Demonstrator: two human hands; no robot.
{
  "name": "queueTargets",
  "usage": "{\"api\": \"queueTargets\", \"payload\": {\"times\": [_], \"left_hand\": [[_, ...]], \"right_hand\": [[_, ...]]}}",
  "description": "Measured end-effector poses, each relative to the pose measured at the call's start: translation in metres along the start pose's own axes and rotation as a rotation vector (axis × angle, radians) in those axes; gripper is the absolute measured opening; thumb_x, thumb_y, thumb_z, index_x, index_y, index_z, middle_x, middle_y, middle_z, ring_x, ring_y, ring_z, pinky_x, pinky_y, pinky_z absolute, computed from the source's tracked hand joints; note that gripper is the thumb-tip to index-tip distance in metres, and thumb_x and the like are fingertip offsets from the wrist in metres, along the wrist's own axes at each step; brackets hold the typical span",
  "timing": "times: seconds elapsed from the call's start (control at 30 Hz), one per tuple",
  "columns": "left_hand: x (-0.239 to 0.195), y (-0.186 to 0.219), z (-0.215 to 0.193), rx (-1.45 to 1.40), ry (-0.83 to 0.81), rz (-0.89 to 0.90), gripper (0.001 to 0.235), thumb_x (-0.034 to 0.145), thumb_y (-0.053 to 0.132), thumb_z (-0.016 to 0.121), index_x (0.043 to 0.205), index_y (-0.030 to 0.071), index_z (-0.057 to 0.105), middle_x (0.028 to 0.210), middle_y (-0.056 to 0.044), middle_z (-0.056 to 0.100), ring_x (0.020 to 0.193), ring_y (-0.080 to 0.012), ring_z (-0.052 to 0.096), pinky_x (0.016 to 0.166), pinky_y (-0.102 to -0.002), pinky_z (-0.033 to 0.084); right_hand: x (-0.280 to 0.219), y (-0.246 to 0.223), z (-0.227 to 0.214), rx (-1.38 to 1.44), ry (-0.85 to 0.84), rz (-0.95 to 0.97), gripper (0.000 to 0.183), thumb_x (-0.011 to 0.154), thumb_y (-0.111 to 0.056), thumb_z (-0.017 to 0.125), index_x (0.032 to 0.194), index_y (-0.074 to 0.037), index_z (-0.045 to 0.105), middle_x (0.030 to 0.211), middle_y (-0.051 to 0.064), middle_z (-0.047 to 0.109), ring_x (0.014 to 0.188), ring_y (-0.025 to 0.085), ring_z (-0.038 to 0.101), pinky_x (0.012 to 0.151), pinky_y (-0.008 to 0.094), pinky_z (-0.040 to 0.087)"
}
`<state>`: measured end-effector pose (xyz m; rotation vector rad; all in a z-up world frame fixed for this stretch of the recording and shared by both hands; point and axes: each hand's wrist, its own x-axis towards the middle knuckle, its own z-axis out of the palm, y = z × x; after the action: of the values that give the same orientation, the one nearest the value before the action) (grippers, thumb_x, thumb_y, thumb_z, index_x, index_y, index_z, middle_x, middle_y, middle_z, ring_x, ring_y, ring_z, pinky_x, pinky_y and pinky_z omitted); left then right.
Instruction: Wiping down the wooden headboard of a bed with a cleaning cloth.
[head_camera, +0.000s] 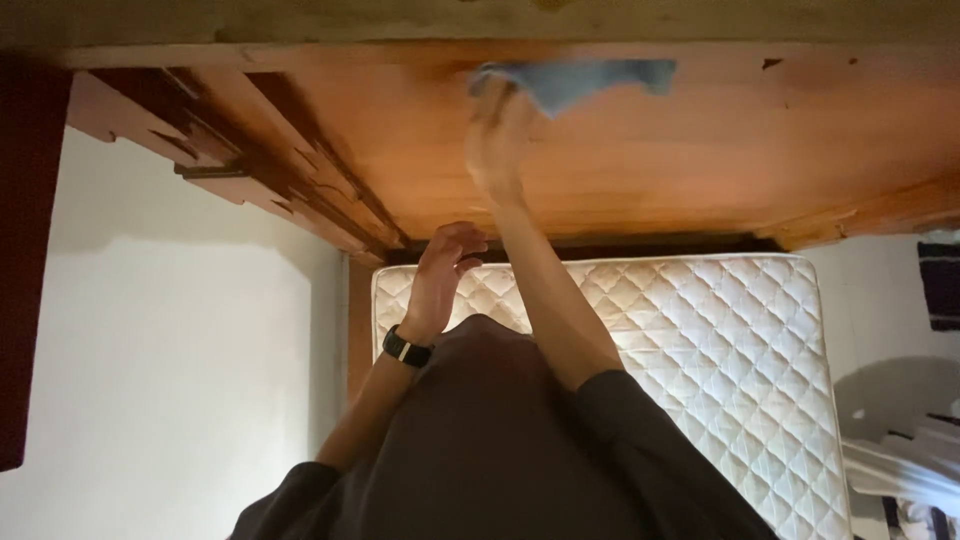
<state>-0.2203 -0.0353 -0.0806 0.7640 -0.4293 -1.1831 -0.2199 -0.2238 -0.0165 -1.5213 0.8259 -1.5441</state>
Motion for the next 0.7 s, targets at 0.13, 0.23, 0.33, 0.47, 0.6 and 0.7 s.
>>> {"api": "queueTargets", "payload": {"times": [0.13,0.23,0.33,0.47,0.6,0.7], "left_hand": [[0.000,-0.008,-0.014,0.068,0.015,-0.026,0.039,0.099,0.015,0.050,0.136,0.003,0.054,0.127,-0.016,0.063,0.115,-0.0290,0.061,0.095,-0.041,0.046],[-0.005,-0.003,-0.026,0.061,0.011,-0.034,0.039,0.099,0.016,0.052,0.136,0.003,0.053,0.129,-0.017,0.063,0.116,-0.0285,0.061,0.096,-0.040,0.045],[-0.017,0.004,-0.038,0.015,-0.005,-0.031,0.039,0.096,0.013,0.055,0.134,0.003,0.056,0.129,-0.015,0.063,0.116,-0.0232,0.059,0.096,-0.035,0.043],[-0.024,0.009,-0.052,0.020,0.042,-0.033,0.039,0.097,0.012,0.053,0.135,0.002,0.056,0.127,-0.015,0.063,0.113,-0.0238,0.059,0.097,-0.036,0.044],[-0.025,0.010,-0.056,0.034,0.026,-0.043,0.038,0.099,0.012,0.053,0.136,0.002,0.054,0.127,-0.015,0.063,0.113,-0.0235,0.060,0.096,-0.036,0.046],[-0.024,0.018,-0.049,0.057,-0.003,-0.060,0.041,0.097,0.012,0.051,0.136,0.002,0.055,0.127,-0.015,0.063,0.115,-0.0231,0.059,0.096,-0.035,0.043]], "right_hand": [[-0.013,0.036,0.000,-0.428,-0.142,-0.366,0.032,0.110,-0.021,0.037,0.087,-0.003,0.051,0.072,0.011,0.048,0.067,0.024,0.046,0.067,0.037,0.039],[-0.004,0.142,-0.018,-0.629,-0.029,-0.423,0.021,0.108,-0.017,0.046,0.098,-0.002,0.056,0.082,0.013,0.055,0.077,0.027,0.056,0.076,0.038,0.048],[-0.004,0.301,-0.069,-0.972,0.149,-0.463,0.022,0.107,-0.015,0.052,0.123,-0.003,0.043,0.117,0.019,0.042,0.101,0.034,0.049,0.089,0.042,0.045],[0.033,0.248,-0.044,-2.581,-0.132,-0.690,0.031,0.106,-0.016,0.058,0.124,0.005,0.072,0.127,0.021,0.065,0.119,0.040,0.055,0.118,0.069,0.029],[0.005,0.181,-0.001,-2.440,0.542,-0.771,0.017,0.107,-0.019,0.042,0.105,-0.008,0.055,0.082,0.004,0.054,0.068,0.013,0.047,0.061,0.024,0.046],[-0.015,0.088,0.013,-1.234,-0.397,-0.293,0.079,0.112,-0.047,0.033,0.048,-0.007,0.055,0.045,0.002,0.046,0.041,0.022,0.039,0.112,0.062,0.030]]}}
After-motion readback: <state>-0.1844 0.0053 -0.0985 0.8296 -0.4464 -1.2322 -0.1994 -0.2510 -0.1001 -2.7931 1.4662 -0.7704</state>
